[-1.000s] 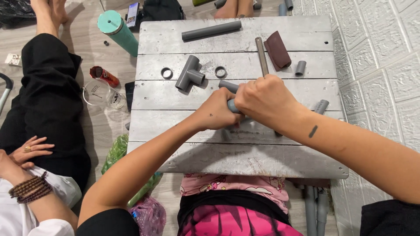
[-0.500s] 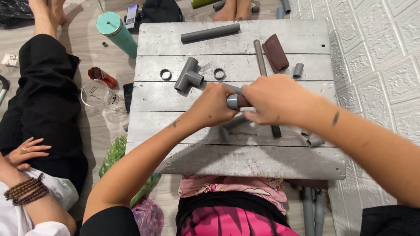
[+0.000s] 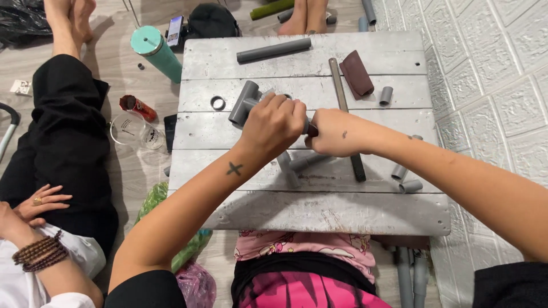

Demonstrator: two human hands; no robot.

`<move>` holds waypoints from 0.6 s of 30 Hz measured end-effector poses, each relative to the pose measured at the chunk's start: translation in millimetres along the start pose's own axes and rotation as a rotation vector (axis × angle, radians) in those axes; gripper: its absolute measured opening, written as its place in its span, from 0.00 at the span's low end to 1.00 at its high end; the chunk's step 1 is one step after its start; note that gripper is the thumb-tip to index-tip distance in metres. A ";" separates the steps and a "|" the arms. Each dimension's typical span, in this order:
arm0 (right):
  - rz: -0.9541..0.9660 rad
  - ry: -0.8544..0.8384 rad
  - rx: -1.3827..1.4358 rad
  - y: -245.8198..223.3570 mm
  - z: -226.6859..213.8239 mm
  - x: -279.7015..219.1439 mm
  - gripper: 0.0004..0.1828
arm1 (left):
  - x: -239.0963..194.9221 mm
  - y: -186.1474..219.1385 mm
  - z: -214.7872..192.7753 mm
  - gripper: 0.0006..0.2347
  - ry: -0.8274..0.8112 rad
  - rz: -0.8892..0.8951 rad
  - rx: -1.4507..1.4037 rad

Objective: The person sands the edges of gray plastic pipe fittings using a brown sanding block. They repeatedly pick up fittings, rotate them, and rub the sanding block along the cut ends and joints, then place them back on the table.

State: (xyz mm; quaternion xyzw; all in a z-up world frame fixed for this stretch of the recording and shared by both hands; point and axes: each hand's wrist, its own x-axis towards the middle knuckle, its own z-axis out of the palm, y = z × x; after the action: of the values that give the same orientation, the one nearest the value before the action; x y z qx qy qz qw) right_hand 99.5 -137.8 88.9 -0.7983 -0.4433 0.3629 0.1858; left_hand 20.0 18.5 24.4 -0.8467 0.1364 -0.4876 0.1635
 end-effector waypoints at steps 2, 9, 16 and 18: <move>0.042 0.084 -0.123 -9.8 -1.6 -5.9 0.20 | 0.0 1.5 -3.3 0.09 -0.029 -0.062 0.007; 0.003 0.301 -0.473 -4.6 -0.1 4.6 0.09 | 17.7 -4.5 -27.6 0.03 -0.393 -0.334 -0.269; -0.196 0.562 -0.872 14.9 5.7 9.3 0.11 | 31.5 -9.9 -30.0 0.03 -0.720 -0.724 -0.699; -0.247 0.621 -0.976 19.7 9.3 11.0 0.13 | 31.2 -10.9 -31.3 0.06 -0.757 -0.836 -0.838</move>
State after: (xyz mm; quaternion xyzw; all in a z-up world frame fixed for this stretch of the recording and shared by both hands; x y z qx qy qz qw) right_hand 107.7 -139.3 66.0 -0.8029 -0.5734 -0.1579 -0.0410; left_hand 8.8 11.8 68.0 -0.9314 -0.0906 -0.0875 -0.3415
